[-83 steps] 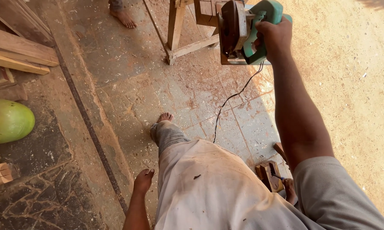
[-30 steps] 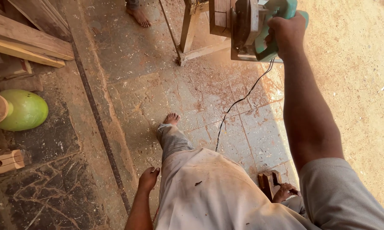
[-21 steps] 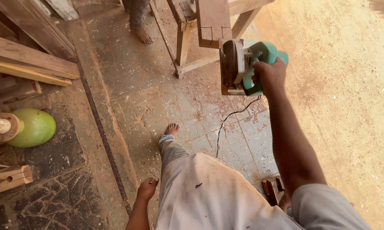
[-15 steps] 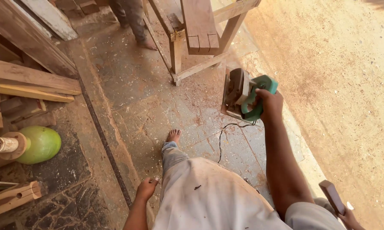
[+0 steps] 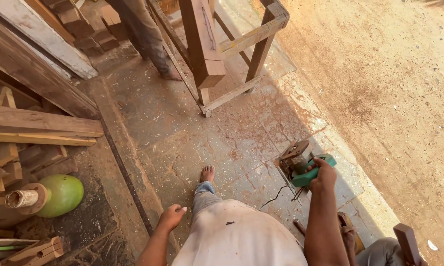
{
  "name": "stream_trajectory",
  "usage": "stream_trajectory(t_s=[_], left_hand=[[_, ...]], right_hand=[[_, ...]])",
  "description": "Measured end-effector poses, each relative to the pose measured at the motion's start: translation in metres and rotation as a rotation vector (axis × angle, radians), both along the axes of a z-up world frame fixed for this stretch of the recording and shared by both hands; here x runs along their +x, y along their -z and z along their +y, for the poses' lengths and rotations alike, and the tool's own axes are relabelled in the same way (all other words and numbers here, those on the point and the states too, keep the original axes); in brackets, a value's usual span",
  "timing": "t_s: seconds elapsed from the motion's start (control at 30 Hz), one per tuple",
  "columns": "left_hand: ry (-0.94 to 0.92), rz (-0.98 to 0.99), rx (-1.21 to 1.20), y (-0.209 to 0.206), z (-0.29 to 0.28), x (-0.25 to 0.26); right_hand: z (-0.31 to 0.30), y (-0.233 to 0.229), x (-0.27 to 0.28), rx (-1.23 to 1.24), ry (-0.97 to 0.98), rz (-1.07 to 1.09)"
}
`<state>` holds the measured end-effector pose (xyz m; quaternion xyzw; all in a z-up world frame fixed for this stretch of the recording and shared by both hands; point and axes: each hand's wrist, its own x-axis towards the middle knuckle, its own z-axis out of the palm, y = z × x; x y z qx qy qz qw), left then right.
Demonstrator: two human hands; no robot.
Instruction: Cutting a groove or slot into a wooden plank using a handheld circular saw.
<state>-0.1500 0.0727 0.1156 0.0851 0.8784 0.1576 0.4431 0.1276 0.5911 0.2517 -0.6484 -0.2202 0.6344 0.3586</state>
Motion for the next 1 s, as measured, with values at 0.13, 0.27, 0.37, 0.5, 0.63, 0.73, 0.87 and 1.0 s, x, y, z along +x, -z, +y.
stream_trajectory(t_s=[0.13, 0.27, 0.37, 0.5, 0.63, 0.73, 0.87, 1.0], left_hand=[[-0.017, -0.047, -0.016, -0.018, 0.013, -0.014], [0.038, -0.01, -0.04, -0.011, 0.019, -0.025], [0.017, -0.018, -0.029, -0.003, 0.018, -0.024], [0.024, 0.005, 0.019, 0.017, 0.009, -0.016], [0.03, 0.02, 0.019, 0.029, -0.002, -0.007], [0.008, 0.017, 0.02, 0.028, -0.008, 0.0], [0.026, 0.043, 0.011, 0.03, -0.01, 0.003], [0.022, 0.039, 0.016, 0.029, -0.005, 0.004]], right_hand=[[-0.008, -0.009, 0.001, -0.031, 0.05, -0.015], [-0.006, -0.014, -0.004, -0.012, 0.085, 0.008], [0.001, -0.011, -0.005, -0.016, 0.096, 0.032], [0.009, -0.001, -0.002, -0.013, 0.064, 0.061], [0.013, 0.004, -0.001, -0.016, 0.039, 0.085], [0.013, 0.001, -0.001, -0.018, 0.038, 0.076], [0.013, -0.001, 0.001, -0.012, 0.029, 0.076], [0.015, -0.002, 0.002, -0.007, 0.025, 0.074]])
